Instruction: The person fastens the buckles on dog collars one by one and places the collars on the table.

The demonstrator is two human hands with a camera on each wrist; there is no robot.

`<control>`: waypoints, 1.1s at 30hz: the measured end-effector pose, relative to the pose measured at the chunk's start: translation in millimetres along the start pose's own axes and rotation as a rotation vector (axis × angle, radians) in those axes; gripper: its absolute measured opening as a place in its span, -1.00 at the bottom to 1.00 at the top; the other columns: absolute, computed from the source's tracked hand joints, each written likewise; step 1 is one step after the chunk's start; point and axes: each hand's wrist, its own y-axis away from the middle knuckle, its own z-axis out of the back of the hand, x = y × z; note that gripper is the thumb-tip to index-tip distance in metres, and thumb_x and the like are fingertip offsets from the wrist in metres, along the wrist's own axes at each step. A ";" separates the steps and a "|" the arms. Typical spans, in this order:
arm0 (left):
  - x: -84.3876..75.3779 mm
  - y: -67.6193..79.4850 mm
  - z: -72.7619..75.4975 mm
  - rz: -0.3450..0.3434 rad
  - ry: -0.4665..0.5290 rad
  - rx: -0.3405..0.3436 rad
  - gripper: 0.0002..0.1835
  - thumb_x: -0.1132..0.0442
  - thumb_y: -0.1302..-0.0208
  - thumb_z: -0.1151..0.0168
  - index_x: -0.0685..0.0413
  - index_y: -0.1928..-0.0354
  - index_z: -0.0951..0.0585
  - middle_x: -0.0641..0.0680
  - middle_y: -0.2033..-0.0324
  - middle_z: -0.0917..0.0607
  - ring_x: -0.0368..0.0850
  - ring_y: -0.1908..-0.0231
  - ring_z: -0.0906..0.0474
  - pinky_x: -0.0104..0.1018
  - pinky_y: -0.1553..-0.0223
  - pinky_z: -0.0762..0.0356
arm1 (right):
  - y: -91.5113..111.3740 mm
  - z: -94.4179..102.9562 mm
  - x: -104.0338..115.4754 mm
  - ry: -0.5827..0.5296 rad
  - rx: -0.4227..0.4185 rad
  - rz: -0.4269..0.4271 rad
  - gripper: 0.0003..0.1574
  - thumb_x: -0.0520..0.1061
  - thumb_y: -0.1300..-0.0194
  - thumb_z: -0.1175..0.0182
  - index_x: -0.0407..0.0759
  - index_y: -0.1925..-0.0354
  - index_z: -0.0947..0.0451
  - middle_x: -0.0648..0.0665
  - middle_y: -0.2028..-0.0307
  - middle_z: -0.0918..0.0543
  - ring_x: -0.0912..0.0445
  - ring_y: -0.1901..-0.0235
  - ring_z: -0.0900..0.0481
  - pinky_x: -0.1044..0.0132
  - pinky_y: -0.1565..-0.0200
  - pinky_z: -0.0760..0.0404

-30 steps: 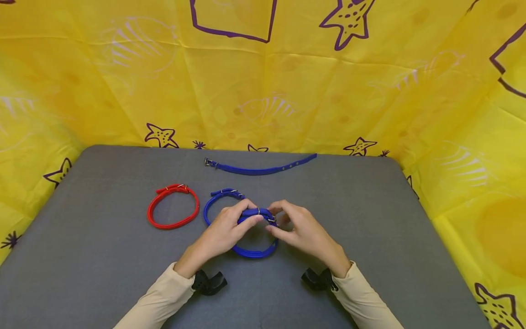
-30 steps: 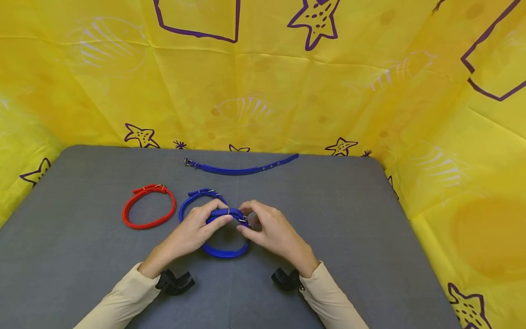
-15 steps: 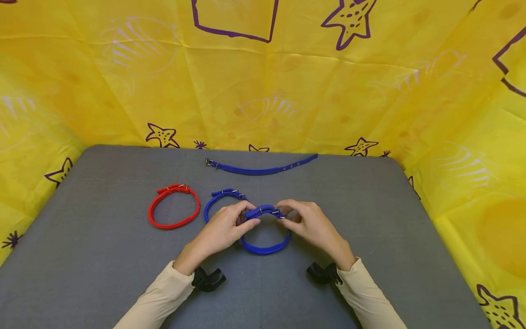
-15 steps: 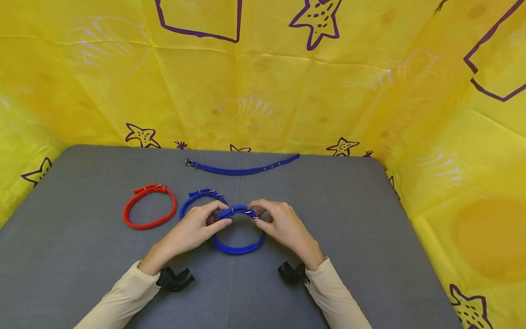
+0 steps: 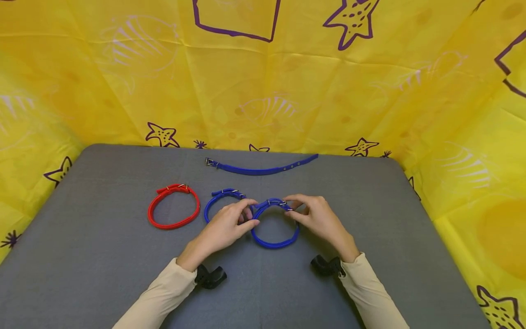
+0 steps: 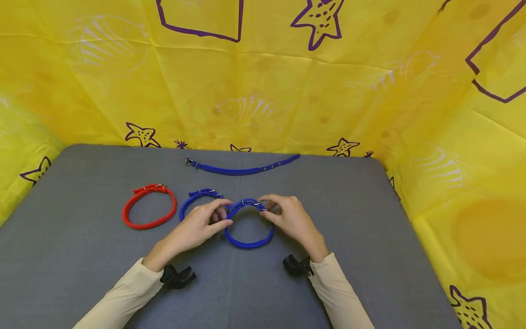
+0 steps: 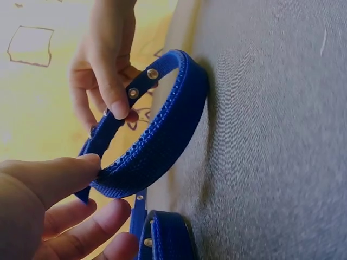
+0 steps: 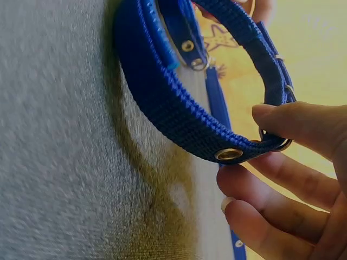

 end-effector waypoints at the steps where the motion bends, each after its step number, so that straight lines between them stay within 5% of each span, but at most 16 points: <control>1: 1.0 -0.9 0.4 0.001 0.002 0.004 -0.55 0.18 -0.31 -0.33 0.05 -0.22 -0.53 -0.11 0.31 -0.65 -0.30 0.38 -0.47 -0.39 0.30 -0.43 | -1.5 0.3 -1.9 0.002 0.004 -0.007 -0.62 -0.14 -0.26 -0.38 -0.03 -0.06 -0.66 -0.11 0.29 -0.78 0.29 0.57 -0.63 0.41 0.43 -0.58; 17: 17.2 -19.3 24.0 -0.011 -0.026 -0.040 -0.56 0.21 -0.32 -0.31 0.13 -0.22 -0.54 -0.03 0.26 -0.69 -0.20 0.32 -0.51 -0.28 0.23 -0.46 | -28.0 0.4 -28.3 0.003 0.074 -0.078 -0.62 -0.06 -0.31 -0.33 -0.11 -0.07 -0.63 -0.09 0.35 -0.77 0.26 0.65 -0.56 0.36 0.48 -0.56; 33: 53.0 -39.1 62.4 0.058 -0.038 -0.119 -0.56 0.23 -0.35 -0.28 0.21 -0.21 -0.50 0.15 0.22 -0.69 -0.08 0.36 -0.55 -0.28 0.31 -0.45 | -44.5 21.5 -43.9 0.006 0.035 -0.025 -0.60 -0.12 -0.30 -0.34 -0.25 -0.06 -0.61 -0.22 0.06 -0.73 -0.06 0.12 -0.72 0.02 0.02 -0.64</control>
